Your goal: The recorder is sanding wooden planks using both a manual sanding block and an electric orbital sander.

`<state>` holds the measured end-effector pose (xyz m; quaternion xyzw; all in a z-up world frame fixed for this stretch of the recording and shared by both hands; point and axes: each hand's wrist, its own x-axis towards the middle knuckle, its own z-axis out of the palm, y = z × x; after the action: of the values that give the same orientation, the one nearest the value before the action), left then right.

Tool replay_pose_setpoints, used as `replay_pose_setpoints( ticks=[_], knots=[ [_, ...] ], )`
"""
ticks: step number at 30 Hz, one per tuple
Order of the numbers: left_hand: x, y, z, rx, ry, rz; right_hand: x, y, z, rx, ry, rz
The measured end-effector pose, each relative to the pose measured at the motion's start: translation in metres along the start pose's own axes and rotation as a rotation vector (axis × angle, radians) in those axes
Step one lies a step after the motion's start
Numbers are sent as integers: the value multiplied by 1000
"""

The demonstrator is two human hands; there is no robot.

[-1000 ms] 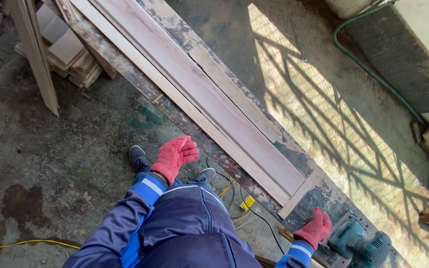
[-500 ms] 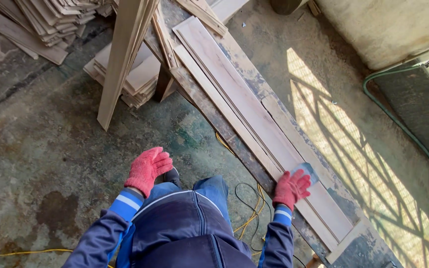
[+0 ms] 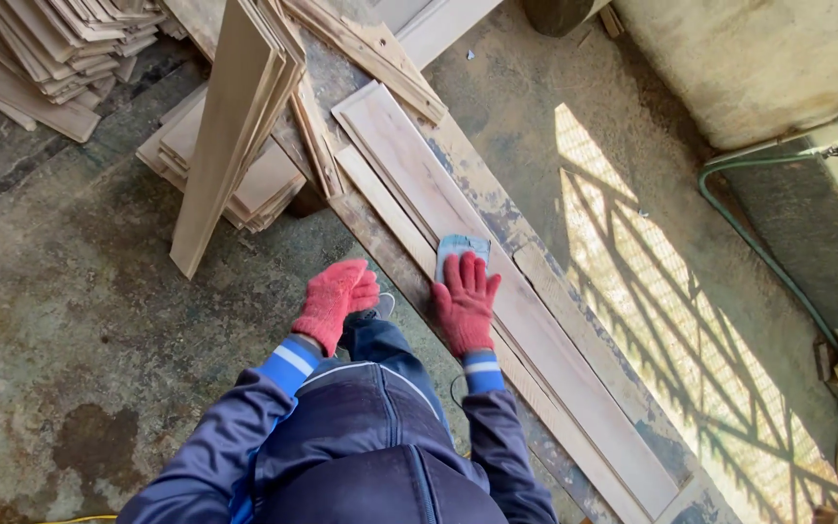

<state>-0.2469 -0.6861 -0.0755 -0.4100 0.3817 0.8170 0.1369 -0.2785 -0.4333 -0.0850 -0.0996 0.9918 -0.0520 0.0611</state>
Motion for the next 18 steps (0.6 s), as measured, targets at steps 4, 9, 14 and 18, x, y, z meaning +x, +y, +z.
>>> replay_pose_setpoints(
  ticks=[4,9,14,18],
  knots=[
    [27,71,30,134,86,217,-42,64,4,12,-24,200],
    [71,135,47,302,207,356,-95,130,37,7,-2,555],
    [117,206,109,815,251,513,-3,35,33,89,4,567],
    [193,221,119,1290,154,601,80,-63,21,144,113,241]
  ],
)
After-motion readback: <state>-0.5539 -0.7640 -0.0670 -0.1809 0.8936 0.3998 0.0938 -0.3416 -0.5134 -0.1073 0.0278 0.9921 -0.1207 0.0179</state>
